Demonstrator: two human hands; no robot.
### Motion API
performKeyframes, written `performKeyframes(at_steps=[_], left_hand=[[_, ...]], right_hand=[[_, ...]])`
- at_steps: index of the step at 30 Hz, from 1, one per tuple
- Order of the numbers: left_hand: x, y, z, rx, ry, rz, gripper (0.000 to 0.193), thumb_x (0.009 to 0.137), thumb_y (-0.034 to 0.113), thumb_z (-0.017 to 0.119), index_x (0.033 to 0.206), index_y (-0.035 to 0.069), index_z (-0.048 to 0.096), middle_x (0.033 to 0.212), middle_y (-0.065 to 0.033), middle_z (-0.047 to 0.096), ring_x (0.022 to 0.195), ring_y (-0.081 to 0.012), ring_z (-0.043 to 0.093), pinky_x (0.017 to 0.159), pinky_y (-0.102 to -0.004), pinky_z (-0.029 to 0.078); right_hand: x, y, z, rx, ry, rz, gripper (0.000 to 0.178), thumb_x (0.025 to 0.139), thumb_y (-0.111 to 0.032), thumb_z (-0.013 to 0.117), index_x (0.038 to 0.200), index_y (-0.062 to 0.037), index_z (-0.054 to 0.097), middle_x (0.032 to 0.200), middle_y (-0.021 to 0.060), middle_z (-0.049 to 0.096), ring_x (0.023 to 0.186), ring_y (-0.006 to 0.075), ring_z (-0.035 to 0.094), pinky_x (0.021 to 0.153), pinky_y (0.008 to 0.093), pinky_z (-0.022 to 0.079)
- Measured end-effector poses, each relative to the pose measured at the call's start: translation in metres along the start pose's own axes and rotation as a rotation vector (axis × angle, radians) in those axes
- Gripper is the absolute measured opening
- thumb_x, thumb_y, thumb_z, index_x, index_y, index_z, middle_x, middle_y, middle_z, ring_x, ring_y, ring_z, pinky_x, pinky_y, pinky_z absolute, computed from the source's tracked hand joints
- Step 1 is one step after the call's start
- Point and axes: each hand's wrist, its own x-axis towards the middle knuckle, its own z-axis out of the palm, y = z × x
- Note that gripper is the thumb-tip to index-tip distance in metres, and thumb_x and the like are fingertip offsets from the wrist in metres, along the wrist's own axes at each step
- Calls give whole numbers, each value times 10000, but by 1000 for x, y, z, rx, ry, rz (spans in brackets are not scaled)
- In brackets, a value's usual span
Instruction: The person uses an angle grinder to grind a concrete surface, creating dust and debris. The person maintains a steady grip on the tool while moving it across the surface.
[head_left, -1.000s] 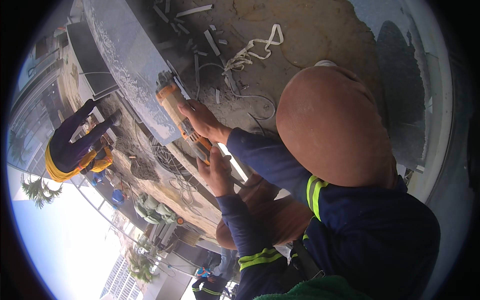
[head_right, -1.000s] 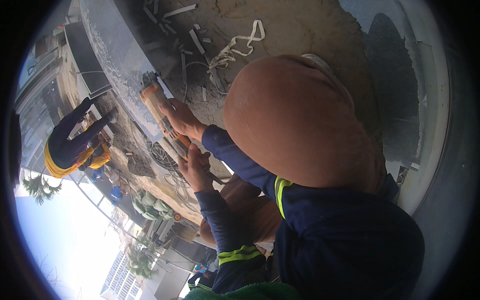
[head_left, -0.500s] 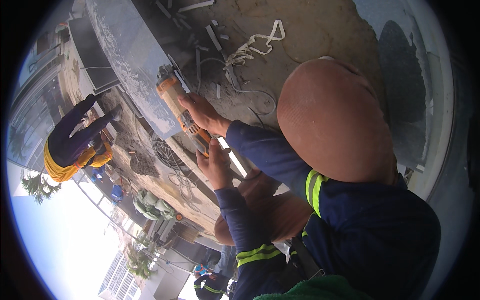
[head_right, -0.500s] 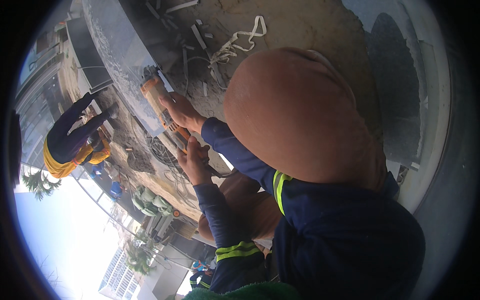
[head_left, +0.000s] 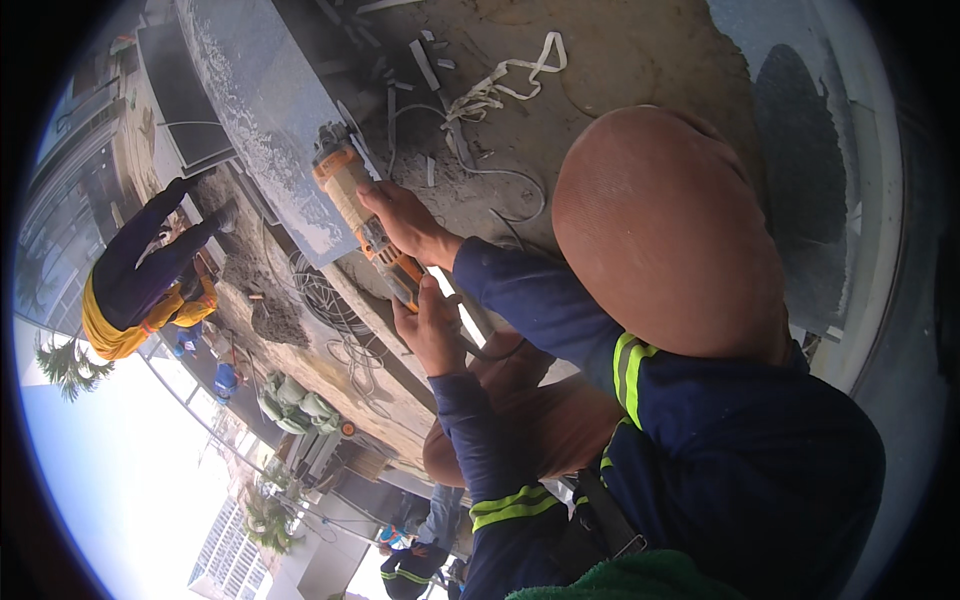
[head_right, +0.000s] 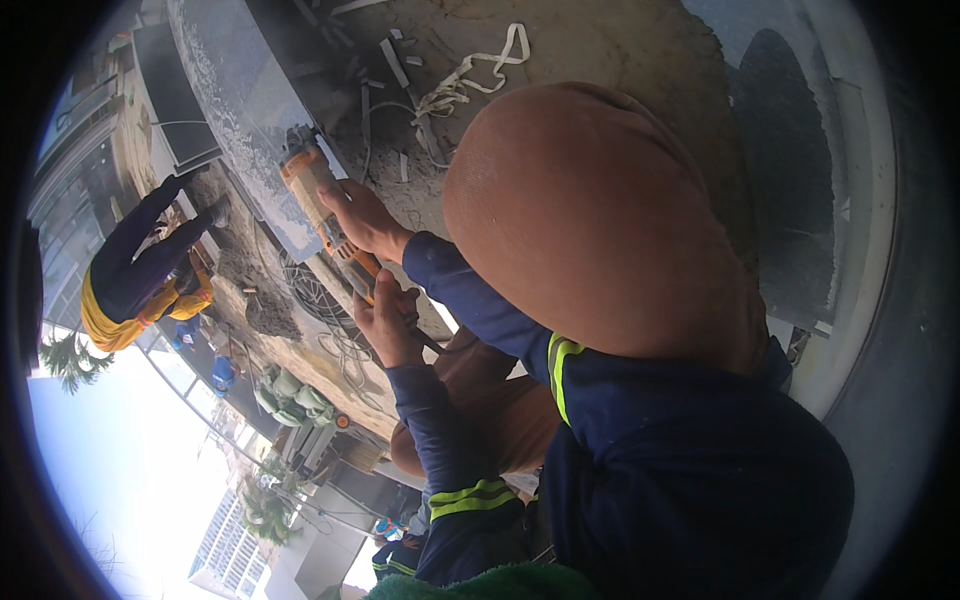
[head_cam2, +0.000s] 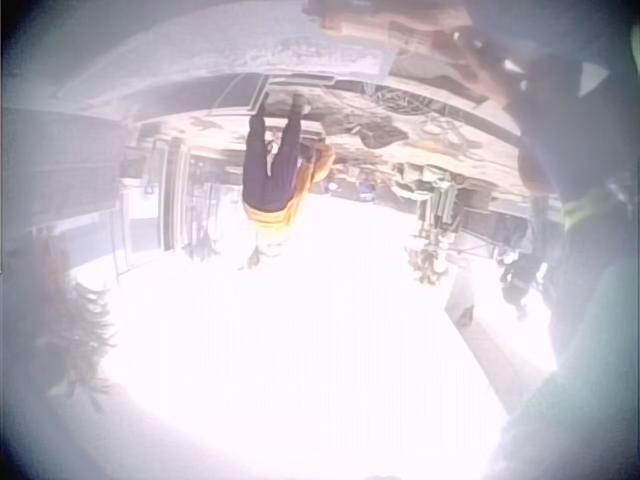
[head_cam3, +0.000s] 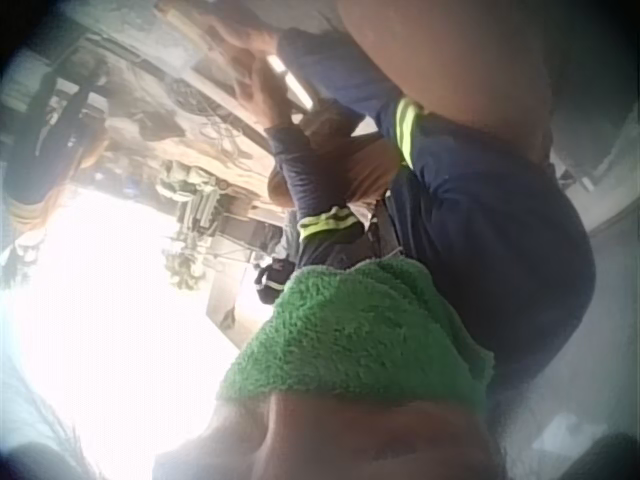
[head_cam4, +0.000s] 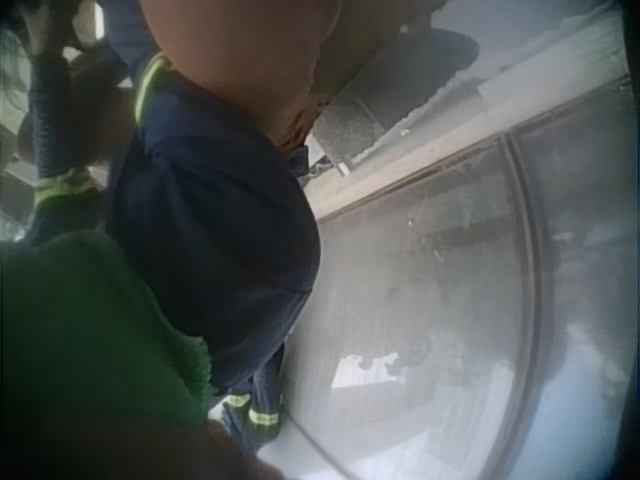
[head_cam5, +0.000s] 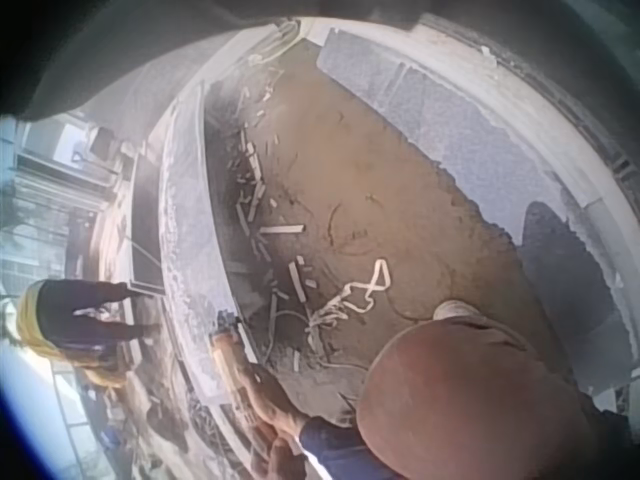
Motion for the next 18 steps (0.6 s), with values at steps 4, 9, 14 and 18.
performKeyframes(at_steps=[4,9,14,18], left_hand=[[2,2,2,22,14,-2,284,994,252,780,1108,45,624,814,1,586,617,-94,589,642,-285,586],[7,4,1,25,34,10,283,999,255,775,1112,44,625,813,1,585,621,-99,600,641,-280,583],[15,1,3,54,-1,-14,385,1035,226,726,1314,-10,607,974,-22,647,712,-69,593,632,-253,559],[15,1,-1,62,-1,-23,374,1032,223,730,1305,-4,613,949,-13,642,698,-67,589,626,-255,558]], right_hand=[[4,2,0,32,6,-9,609,1098,-537,554,1272,43,618,1056,115,683,926,169,676,816,354,565],[11,6,4,49,-14,-2,596,1101,-531,550,1263,39,614,1049,111,686,891,159,682,788,347,572],[20,7,-1,66,-6,-1,570,1104,-524,546,1223,30,614,1021,105,680,871,153,680,765,345,573],[21,8,0,27,-28,17,675,1075,-582,542,1320,39,644,1113,168,720,997,233,695,894,392,531]])
